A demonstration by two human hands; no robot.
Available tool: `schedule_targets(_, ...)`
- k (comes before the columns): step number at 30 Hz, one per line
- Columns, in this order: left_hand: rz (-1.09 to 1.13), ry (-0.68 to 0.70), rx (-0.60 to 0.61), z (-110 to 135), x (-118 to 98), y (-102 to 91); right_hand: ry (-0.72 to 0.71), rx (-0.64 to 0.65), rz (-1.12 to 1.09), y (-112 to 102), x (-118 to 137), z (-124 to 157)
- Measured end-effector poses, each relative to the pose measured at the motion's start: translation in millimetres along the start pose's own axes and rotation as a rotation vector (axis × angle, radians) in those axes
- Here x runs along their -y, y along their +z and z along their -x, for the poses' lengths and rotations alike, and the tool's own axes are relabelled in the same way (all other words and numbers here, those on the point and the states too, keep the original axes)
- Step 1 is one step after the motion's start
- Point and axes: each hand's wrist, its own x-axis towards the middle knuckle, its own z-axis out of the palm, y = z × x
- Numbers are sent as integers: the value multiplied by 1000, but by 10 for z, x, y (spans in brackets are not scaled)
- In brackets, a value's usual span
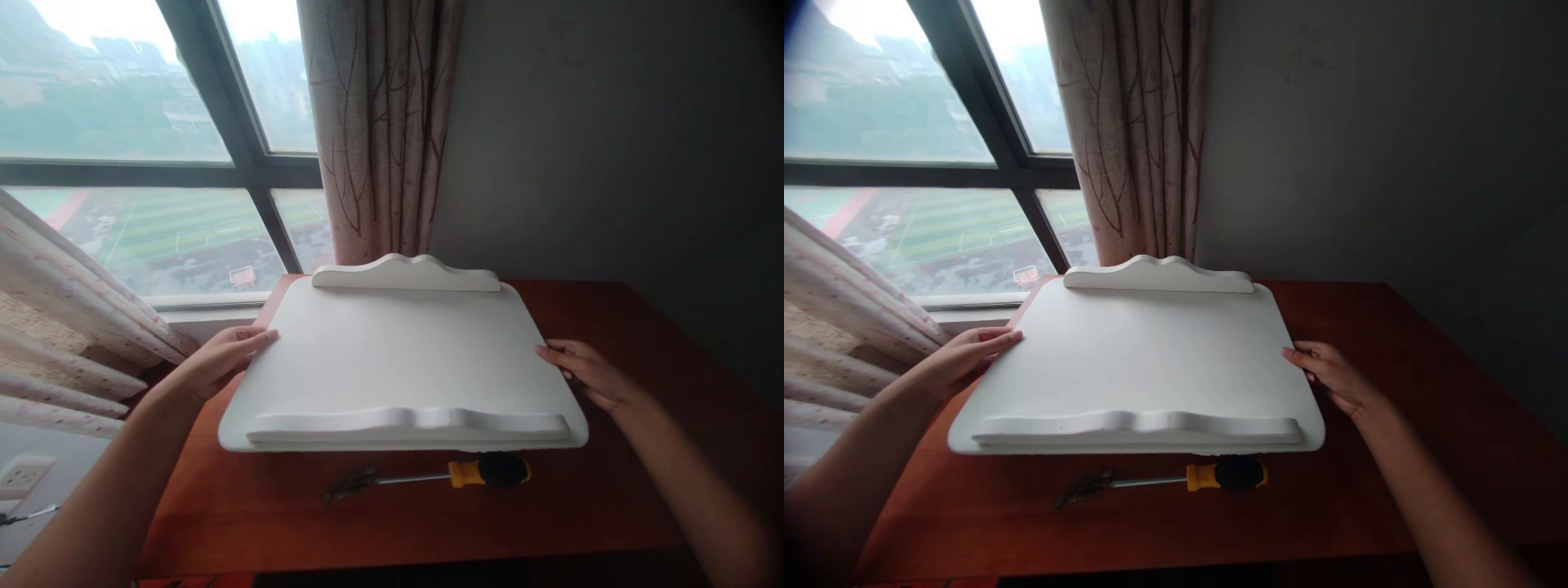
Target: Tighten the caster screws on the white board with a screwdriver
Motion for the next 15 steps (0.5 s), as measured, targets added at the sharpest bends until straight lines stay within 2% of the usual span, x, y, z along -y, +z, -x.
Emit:
schedule_targets(7, 8, 230, -17, -95, -243, -49, -220, -173, 74, -110, 278, -131)
schedule_targets(9, -40, 362, -130, -75, -308, -54, -280, -227, 92, -114, 339, -115)
schedule_targets(12, -213, 547, -380, -36, -365, -66, -353, -337, 152, -100, 364, -54)
schedule_targets(15, -345, 605, -501, -8, -362, -98, -347, -412, 232, -123, 338, -21)
